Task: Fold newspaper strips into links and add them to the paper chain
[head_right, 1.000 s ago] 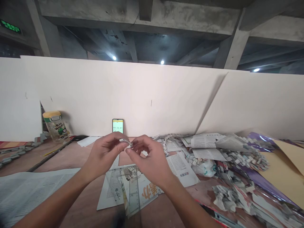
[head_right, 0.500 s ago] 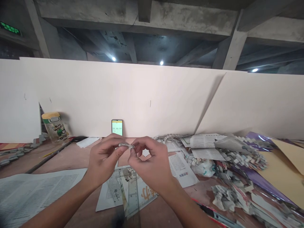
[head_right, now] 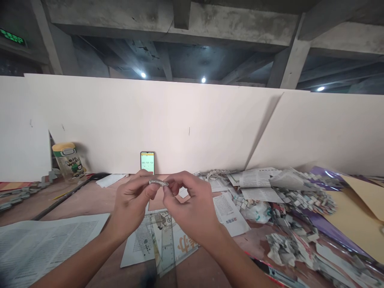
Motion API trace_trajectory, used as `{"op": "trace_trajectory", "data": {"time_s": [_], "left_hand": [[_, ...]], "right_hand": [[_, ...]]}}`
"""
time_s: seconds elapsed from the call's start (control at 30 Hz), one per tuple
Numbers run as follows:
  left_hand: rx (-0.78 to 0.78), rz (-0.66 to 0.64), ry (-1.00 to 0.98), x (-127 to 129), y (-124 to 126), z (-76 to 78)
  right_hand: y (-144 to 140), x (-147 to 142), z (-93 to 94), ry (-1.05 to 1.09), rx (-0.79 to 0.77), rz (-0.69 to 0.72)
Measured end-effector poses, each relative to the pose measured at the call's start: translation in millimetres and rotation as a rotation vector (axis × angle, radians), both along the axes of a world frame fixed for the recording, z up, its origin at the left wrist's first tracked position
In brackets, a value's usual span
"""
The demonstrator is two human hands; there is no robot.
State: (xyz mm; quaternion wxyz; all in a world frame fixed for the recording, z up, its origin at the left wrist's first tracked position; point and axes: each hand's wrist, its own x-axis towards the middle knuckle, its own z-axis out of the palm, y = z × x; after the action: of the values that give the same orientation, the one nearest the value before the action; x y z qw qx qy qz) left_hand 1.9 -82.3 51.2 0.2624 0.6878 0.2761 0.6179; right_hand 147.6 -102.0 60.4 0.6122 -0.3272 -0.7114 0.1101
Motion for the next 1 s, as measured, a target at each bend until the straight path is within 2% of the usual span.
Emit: {"op": "trace_trajectory", "data": {"time_s": [0.13, 0.3, 0.4, 0.53, 0.77, 1.0], "left_hand": [[-0.123, -0.052, -0.011, 2.3, -2.5, 2.1], [-0.302, -0.121, -0.092, 4.9, 3.6, -5.8], [-0.333, -0.159, -0.077, 3.1, 7.0, -6.9], [-0.236, -0.140, 0.024, -0.9, 6.6, -1.1], [0.035, -0.035, 0.233, -6.8, 5.4, 3.9], [0.105, -0.026, 0.343, -12.8, 5.0, 8.8]], "right_hand": [[3.4, 4.7, 2.1, 0.037, -0.112, 0.067], [11.3, 7.0, 1.3, 0.098, -0.236, 0.162], [15.0, 7.9, 0.7, 0.126, -0.295, 0.216], [17.1, 10.8, 2.2, 0.140, -0.357, 0.282], [13.9, 15.1, 3.5, 0.063, -0.208, 0.158], [10.9, 19.7, 7.1, -0.006, -0.203, 0.124]]}}
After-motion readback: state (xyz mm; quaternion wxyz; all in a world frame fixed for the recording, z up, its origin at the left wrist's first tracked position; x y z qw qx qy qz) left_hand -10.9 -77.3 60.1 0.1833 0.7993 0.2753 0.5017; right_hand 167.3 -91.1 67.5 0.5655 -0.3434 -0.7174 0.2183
